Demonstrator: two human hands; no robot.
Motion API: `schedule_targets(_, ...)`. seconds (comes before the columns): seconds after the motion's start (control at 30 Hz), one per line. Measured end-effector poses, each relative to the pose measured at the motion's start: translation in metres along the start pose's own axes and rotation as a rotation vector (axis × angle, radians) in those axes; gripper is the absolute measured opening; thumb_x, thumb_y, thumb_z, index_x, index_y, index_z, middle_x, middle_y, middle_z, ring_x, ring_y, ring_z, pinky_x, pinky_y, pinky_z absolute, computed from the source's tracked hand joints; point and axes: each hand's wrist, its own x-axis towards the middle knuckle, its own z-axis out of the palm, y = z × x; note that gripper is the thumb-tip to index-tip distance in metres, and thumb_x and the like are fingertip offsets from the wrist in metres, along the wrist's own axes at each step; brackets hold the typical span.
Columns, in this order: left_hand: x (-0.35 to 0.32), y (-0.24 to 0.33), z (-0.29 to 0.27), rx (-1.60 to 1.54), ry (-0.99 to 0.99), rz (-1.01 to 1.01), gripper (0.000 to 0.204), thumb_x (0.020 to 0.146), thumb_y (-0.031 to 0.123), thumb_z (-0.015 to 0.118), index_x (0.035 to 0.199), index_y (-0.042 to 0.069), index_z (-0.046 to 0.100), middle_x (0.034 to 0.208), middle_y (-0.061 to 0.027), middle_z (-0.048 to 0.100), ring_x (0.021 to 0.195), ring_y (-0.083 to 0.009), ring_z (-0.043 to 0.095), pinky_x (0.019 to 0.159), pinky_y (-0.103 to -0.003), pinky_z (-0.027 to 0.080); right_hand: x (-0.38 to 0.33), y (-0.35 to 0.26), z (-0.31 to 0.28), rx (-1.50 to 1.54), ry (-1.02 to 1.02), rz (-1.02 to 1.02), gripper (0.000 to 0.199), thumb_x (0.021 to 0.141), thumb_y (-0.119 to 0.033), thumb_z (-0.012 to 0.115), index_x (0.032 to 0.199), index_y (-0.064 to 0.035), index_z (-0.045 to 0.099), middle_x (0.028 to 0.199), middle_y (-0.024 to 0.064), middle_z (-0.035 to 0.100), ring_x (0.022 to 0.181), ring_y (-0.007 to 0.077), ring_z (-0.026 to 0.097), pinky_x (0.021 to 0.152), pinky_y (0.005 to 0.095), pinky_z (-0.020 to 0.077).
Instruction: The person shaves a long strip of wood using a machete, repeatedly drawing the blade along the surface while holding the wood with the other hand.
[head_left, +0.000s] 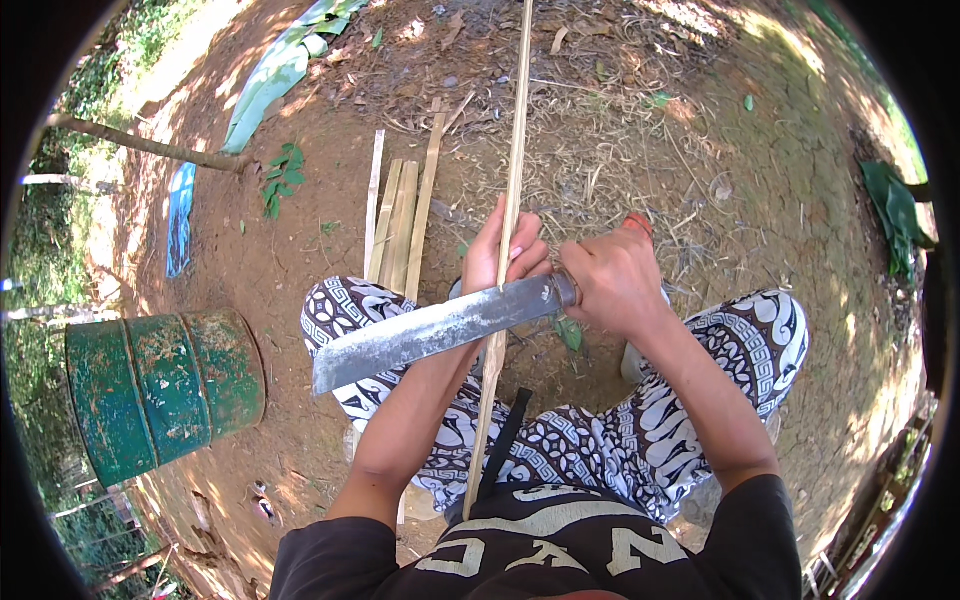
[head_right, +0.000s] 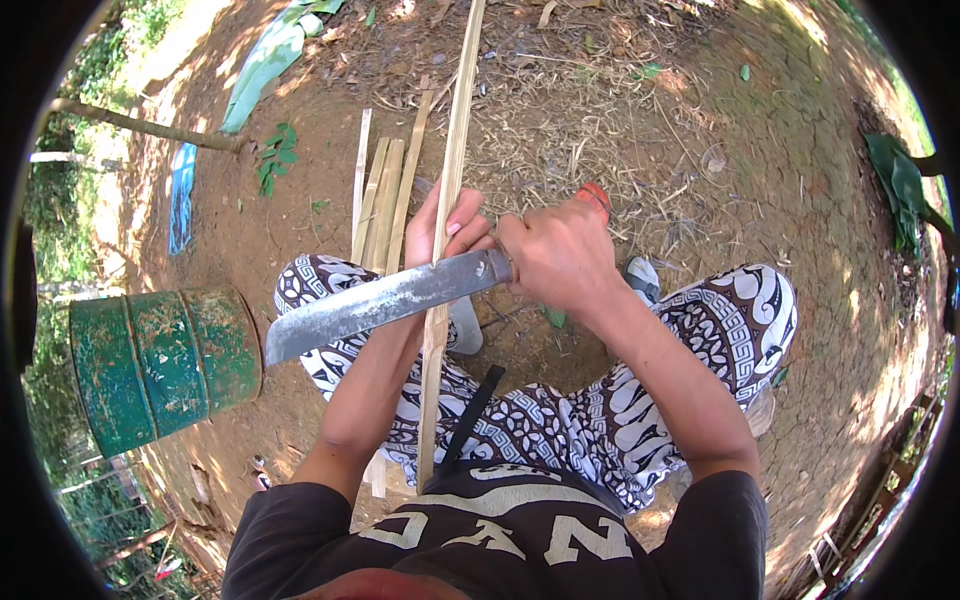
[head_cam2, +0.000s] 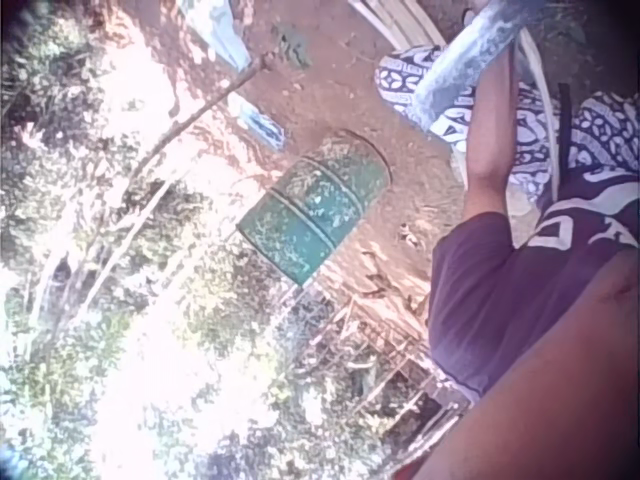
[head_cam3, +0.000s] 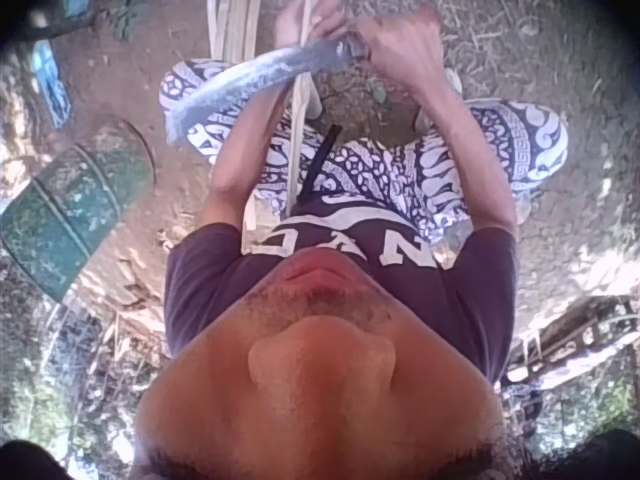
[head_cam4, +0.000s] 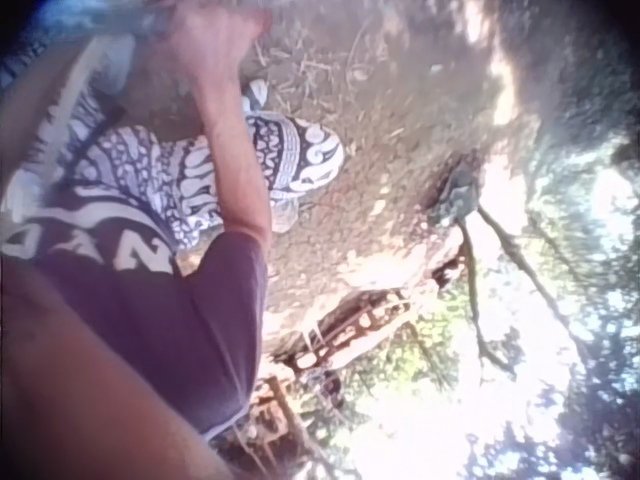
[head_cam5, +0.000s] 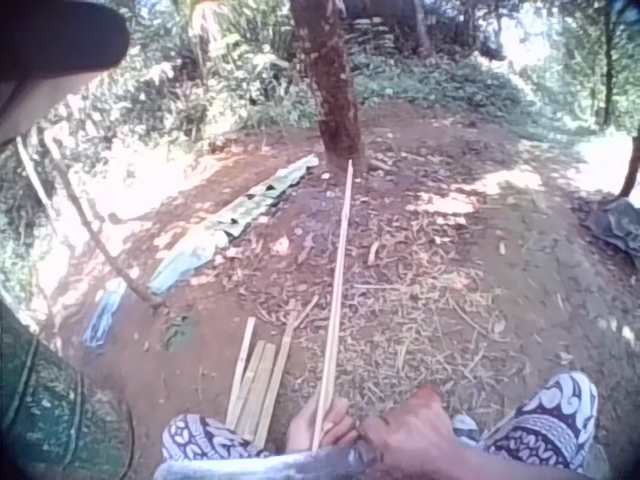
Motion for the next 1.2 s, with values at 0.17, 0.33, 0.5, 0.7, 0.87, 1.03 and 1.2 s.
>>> schedule_targets(0.17, -0.018, -0.013, 0.032, 0.006, 0.24, -0.031, 0.057, 0.109, 0.051, 0.027, 0.065, 0.017, 0.04, 0.042, 0.0063, 0.031, 0.034, -0.0077, 0.025, 0.042, -0.024, 0.019, 0.01, 0.029, -0.003, -0.141, 0.004, 0.233, 0.016, 0.072, -0.017, 0.072, 0.069, -0.009, 0.059, 0.055, 0.0088, 0.06, 0.054, 0.0279, 0.066, 0.05, 0.0432, 0.0501)
schedule_targets(0.33, -0.015, -0.012, 0.016, -0.028, 0.007, -0.158, 0.058, 0.109, 0.052, 0.027, 0.065, 0.018, 0.039, 0.04, 0.0063, 0.031, 0.032, -0.0069, 0.025, 0.039, -0.024, 0.018, 0.033, 0.081, -0.035, -0.271, 0.201, 0.798, 0.015, 0.081, -0.019, 0.067, 0.082, -0.004, 0.07, 0.059, 0.0163, 0.065, 0.056, 0.0347, 0.066, 0.056, 0.0455, 0.0543)
schedule_targets(0.5, 0.005, -0.004, 0.018, 0.076, 0.057, -0.18, 0.058, 0.108, 0.056, 0.026, 0.066, 0.017, 0.039, 0.041, 0.0062, 0.03, 0.032, -0.0066, 0.025, 0.038, -0.024, 0.018, 0.018, 0.077, -0.053, 0.196, 0.273, 0.872, 0.02, 0.079, -0.018, 0.062, 0.077, 0.0014, 0.067, 0.062, 0.0214, 0.063, 0.059, 0.0384, 0.064, 0.06, 0.0496, 0.0515)
schedule_targets(0.7, 0.035, -0.018, 0.06, 0.113, 0.181, -0.208, 0.052, 0.104, 0.058, 0.04, 0.074, 0.016, 0.042, 0.044, 0.0058, 0.031, 0.033, -0.0075, 0.024, 0.034, -0.024, 0.019, -0.003, 0.059, -0.13, 0.185, 0.183, 0.836, 0.017, 0.072, -0.016, 0.066, 0.083, -0.0122, 0.077, 0.068, 0.0165, 0.067, 0.068, 0.0364, 0.069, 0.062, 0.0486, 0.055)
schedule_targets(0.87, 0.073, -0.038, 0.104, 0.411, 0.067, -0.275, 0.035, 0.103, 0.03, 0.055, 0.126, 0.004, 0.06, 0.048, 0.0062, 0.032, 0.036, -0.0038, 0.025, 0.037, -0.022, 0.019, -0.066, 0.014, -0.177, 0.102, 0.366, 1.036, 0.008, 0.064, -0.015, 0.07, 0.069, -0.0113, 0.075, 0.058, 0.0146, 0.063, 0.058, 0.0364, 0.066, 0.053, 0.0464, 0.0509)
schedule_targets(1.03, 0.09, -0.091, 0.207, 0.618, -0.278, -0.434, 0.029, 0.096, 0.016, 0.061, 0.121, 0.002, 0.055, 0.06, 0.0039, 0.041, 0.038, -0.0041, 0.029, 0.039, -0.021, 0.024, -0.138, -0.036, -0.225, 0.022, 0.535, 1.269, 0.012, 0.065, -0.015, 0.07, 0.063, -0.0042, 0.067, 0.056, 0.0181, 0.061, 0.056, 0.0389, 0.065, 0.051, 0.0473, 0.0498)
schedule_targets(1.2, 0.073, -0.149, 0.25, 1.131, -0.634, -0.468, 0.027, 0.088, 0.012, 0.071, 0.11, 0.003, 0.058, 0.07, 0.0049, 0.046, 0.05, -0.0035, 0.04, 0.046, -0.02, 0.029, -0.19, -0.079, -0.221, 0.05, 0.787, 1.498, 0.013, 0.071, -0.014, 0.069, 0.068, -0.0039, 0.061, 0.058, 0.0172, 0.061, 0.059, 0.0397, 0.065, 0.055, 0.0472, 0.0506)
